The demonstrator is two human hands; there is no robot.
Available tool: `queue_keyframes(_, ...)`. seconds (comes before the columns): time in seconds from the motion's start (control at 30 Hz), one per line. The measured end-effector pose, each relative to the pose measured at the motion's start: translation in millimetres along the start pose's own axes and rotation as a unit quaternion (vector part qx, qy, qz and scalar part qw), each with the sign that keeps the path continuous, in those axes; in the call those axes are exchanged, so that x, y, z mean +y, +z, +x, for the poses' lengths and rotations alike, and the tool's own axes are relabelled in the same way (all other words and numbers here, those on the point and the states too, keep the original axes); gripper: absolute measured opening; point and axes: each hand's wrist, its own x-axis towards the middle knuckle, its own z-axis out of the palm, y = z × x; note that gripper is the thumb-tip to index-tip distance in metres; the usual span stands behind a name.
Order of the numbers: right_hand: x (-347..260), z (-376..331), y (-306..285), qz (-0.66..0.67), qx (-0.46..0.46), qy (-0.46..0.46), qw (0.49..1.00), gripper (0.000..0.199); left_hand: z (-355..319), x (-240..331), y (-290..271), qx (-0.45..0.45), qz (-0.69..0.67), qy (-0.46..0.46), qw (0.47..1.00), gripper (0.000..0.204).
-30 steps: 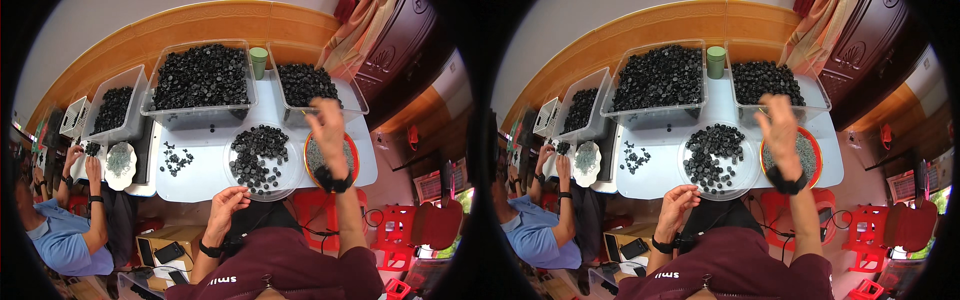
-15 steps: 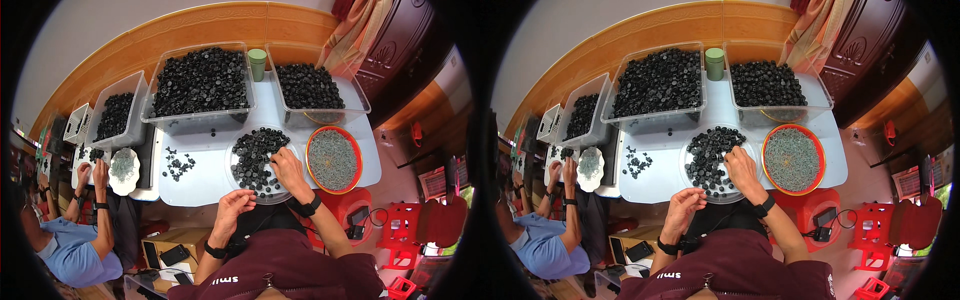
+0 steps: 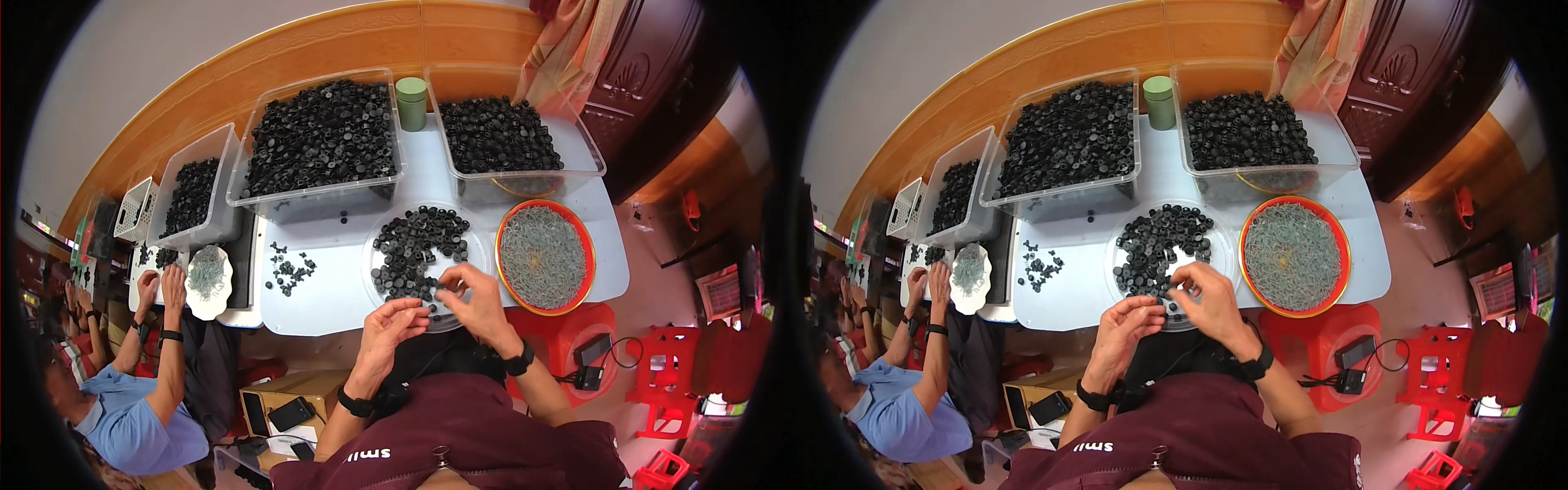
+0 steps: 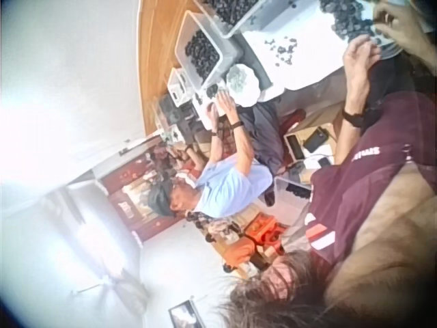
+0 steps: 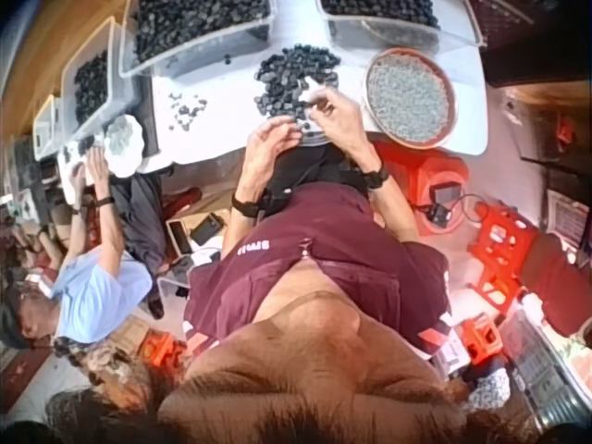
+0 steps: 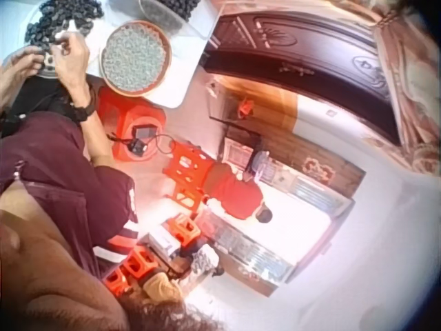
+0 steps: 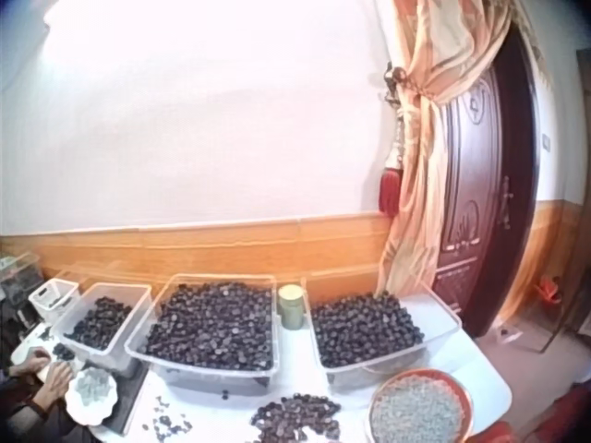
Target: Sorting small black plastic components and inspecting them manually.
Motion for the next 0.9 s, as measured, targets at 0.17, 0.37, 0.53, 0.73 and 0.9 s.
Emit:
queue_keyframes(0.17,-14,-27,9,0.024,0.048,-0.073,0.996,0.015,11,-7,9,-0.064,-0.079,-0.054,0.993,0.019)
queue_keyframes(0.37,-12,-40,1,0.007,0.097,-0.094,0.991,0.016,12,-19,11,-0.073,-0.103,-0.069,0.990,0.019)
queue_keyframes(0.53,14,-37,-40,-0.103,0.168,-0.047,0.979,0.013,13,-15,13,-0.047,-0.093,-0.064,0.992,0.018)
queue_keyframes(0.73,60,-33,-96,-0.268,0.225,0.073,0.934,0.009,13,-18,10,-0.047,-0.095,-0.074,0.992,0.017)
queue_keyframes(0.9,57,-23,-95,-0.331,0.202,0.120,0.914,0.008,11,-19,10,-0.041,-0.083,-0.078,0.993,0.018)
